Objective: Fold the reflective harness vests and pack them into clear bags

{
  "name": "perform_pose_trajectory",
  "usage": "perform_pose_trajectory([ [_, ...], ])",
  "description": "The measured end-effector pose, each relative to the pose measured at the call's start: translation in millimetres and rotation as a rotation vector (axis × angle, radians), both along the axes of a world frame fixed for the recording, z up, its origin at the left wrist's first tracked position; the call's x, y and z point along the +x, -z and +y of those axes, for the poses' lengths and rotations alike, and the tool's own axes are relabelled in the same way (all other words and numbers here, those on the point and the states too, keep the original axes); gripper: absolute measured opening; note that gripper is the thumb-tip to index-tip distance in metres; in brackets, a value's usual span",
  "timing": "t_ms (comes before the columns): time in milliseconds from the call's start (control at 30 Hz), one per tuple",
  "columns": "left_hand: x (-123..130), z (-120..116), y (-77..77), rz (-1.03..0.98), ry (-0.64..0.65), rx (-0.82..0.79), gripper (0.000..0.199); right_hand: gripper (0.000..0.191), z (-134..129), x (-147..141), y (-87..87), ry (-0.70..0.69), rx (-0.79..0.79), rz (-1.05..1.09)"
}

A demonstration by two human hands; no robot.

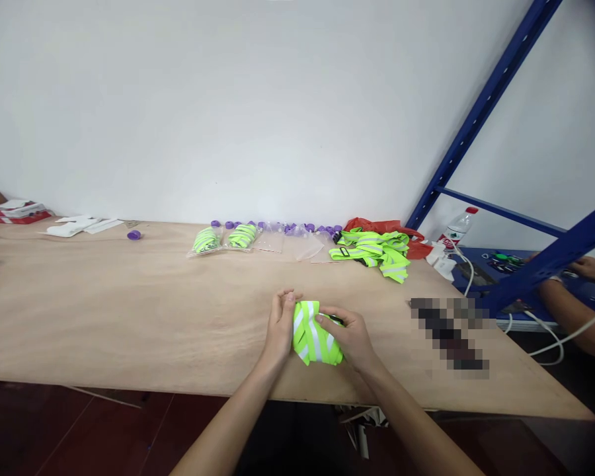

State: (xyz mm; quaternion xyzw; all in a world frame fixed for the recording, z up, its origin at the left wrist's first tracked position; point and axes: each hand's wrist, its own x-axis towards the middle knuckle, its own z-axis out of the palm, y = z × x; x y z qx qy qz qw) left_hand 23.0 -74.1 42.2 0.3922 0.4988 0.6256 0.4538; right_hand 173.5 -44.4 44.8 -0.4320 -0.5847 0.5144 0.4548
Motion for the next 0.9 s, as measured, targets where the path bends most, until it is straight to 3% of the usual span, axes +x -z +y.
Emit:
perform_pose_trajectory([
  [167,6.8,-23.2,2.2,0.052,0.087,-0.004,0.06,0.039,-2.7,-1.9,1.5,0.144,0.265,-0.064],
  [267,8.0,-29.7,-0.2,0.047,0.117,0.059,0.052,0.038,-7.5,-0.8,-3.4,0.084,0.471,-0.143],
  [367,7.9,-28.2,-1.5,0.035,0.152,0.095,0.048,0.032,-11.3,2.8,-10.4,0.02,0.566,-0.224],
  [533,8.5,-26.5,0.8,0.032,0.146,0.097,0.045,0.027,-15.2,4.9,-18.4,0.003,0.531,-0.239],
  [700,7.5,-27.3,-0.8,0.022,0.145,0.067,0.056,0.052,-14.9,-0.1,-20.1,0.104,0.397,-0.261],
  [833,5.7,-25.3,-1.7,0.032,0.142,0.073,0.054,0.032,-13.2,-2.6,-23.2,0.057,0.405,-0.241],
  [900,5.5,-24.5,-1.0,0.039,0.135,0.078,0.05,0.031,-12.9,-2.2,-24.4,0.033,0.408,-0.223],
])
